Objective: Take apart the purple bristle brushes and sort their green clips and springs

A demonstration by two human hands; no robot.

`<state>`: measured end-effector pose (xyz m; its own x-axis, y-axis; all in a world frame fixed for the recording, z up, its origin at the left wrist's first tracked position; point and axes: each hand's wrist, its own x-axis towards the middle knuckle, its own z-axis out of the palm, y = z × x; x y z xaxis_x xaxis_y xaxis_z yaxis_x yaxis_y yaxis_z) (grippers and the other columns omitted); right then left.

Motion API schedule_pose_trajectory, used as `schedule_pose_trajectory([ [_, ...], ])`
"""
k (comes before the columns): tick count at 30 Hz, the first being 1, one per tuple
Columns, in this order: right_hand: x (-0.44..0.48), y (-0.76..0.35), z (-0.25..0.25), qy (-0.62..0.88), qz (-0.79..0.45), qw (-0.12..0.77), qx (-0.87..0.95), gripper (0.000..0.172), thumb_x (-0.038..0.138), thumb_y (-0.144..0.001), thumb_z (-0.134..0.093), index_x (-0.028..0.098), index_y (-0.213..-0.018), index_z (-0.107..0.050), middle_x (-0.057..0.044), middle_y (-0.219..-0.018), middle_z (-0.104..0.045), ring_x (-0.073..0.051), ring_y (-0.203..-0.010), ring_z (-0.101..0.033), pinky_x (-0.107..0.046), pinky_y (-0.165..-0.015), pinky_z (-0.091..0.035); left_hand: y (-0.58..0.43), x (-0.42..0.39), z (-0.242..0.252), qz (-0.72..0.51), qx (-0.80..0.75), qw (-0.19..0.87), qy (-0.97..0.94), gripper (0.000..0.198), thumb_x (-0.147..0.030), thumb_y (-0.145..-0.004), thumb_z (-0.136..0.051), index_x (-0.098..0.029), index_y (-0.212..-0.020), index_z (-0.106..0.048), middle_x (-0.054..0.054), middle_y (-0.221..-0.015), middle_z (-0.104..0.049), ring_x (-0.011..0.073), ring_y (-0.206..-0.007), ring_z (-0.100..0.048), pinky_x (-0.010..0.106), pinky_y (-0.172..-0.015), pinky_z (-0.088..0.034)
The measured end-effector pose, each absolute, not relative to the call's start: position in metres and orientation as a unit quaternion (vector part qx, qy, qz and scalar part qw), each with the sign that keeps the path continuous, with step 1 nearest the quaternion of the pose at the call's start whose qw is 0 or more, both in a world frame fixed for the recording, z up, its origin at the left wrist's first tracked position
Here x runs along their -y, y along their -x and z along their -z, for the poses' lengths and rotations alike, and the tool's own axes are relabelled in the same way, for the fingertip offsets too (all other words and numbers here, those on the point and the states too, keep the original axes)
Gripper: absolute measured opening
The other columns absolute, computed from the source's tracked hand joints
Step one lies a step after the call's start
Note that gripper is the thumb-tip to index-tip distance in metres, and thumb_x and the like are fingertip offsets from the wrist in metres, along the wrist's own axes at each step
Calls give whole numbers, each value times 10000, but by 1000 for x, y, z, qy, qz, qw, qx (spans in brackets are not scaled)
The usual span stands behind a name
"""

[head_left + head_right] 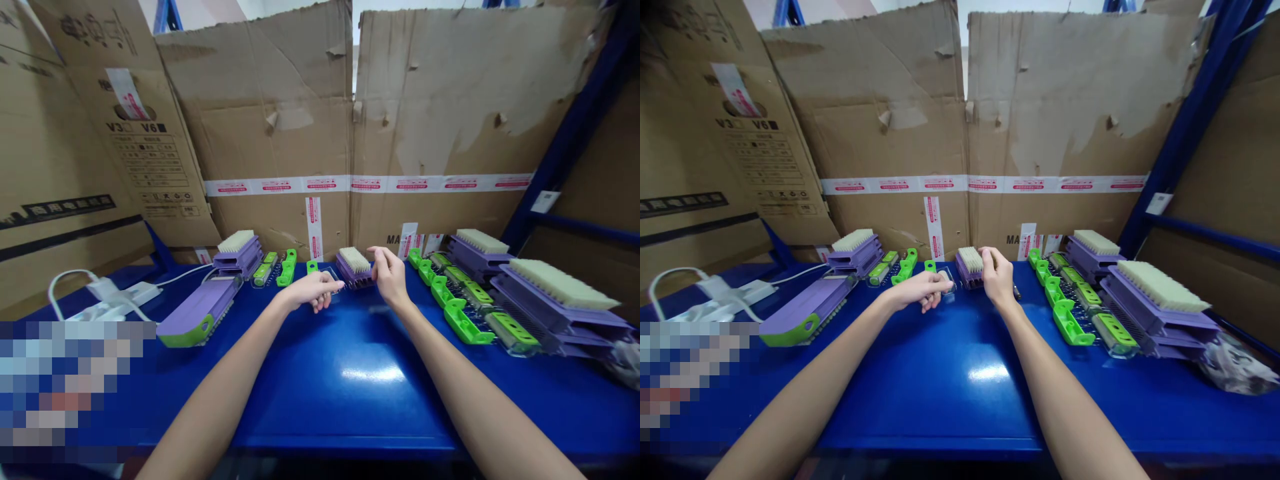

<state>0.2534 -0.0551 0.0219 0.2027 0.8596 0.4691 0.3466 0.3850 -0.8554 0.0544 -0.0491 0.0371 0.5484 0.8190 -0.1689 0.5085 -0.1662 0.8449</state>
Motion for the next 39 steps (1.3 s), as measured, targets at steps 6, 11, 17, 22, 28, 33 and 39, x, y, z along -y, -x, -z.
schedule_pose_trajectory([
  [6,50,-251,-19,529,-128,594,593,462,482,-902,-321,184,-959,-669,-15,-601,-604,-175,-632,-572,-251,-623,-417,-85,69,-23,-150,-521,4,-840,266,-437,-801,-578,-174,-769,-558,79,-757,-641,231,-732,-653,317,-644,-485],
  [11,46,-243,-16,519,-279,558,584,439,498,-858,-379,167,-874,-667,24,-502,-538,-129,-398,-476,-242,-448,-365,-88,76,-27,-215,-497,-67,-838,400,-503,-820,-571,-169,-1037,-532,117,-985,-627,279,-949,-619,375,-760,-502],
  [17,47,-232,-12,478,-302,512,647,435,465,-861,-397,185,-562,-543,-11,-496,-575,-124,-449,-517,-227,-484,-394,-84,69,-25,-300,-389,-49,-869,563,-412,-762,-676,-189,-1225,-446,92,-1141,-548,245,-1095,-525,386,-902,-470],
  [22,53,-226,-14,471,-314,507,650,456,451,-883,-373,188,-565,-567,-28,-516,-602,-141,-486,-532,-242,-511,-408,-83,65,-23,-329,-382,-24,-864,450,-314,-773,-658,-178,-1171,-495,74,-1083,-561,230,-1051,-538,375,-892,-472],
  [28,55,-220,-11,486,-339,500,632,518,470,-906,-343,176,-552,-579,-52,-533,-619,-155,-494,-562,-258,-522,-434,-82,63,-24,-334,-374,19,-865,493,-246,-719,-668,-157,-1178,-510,83,-1075,-568,235,-1042,-550,372,-897,-471],
  [33,53,-217,-5,502,-312,484,645,533,522,-926,-298,154,-728,-628,-14,-486,-582,-134,-427,-553,-237,-490,-440,-65,49,-29,-371,-401,28,-837,514,-290,-710,-678,-156,-1181,-522,86,-1101,-568,230,-1070,-558,352,-936,-457],
  [39,54,-218,-3,490,-287,468,677,468,483,-942,-309,153,-996,-637,15,-539,-603,-114,-417,-565,-211,-469,-426,-44,31,-24,-318,-490,-6,-812,598,-340,-738,-689,-114,-1256,-495,136,-1209,-583,270,-1150,-529,395,-985,-421],
])
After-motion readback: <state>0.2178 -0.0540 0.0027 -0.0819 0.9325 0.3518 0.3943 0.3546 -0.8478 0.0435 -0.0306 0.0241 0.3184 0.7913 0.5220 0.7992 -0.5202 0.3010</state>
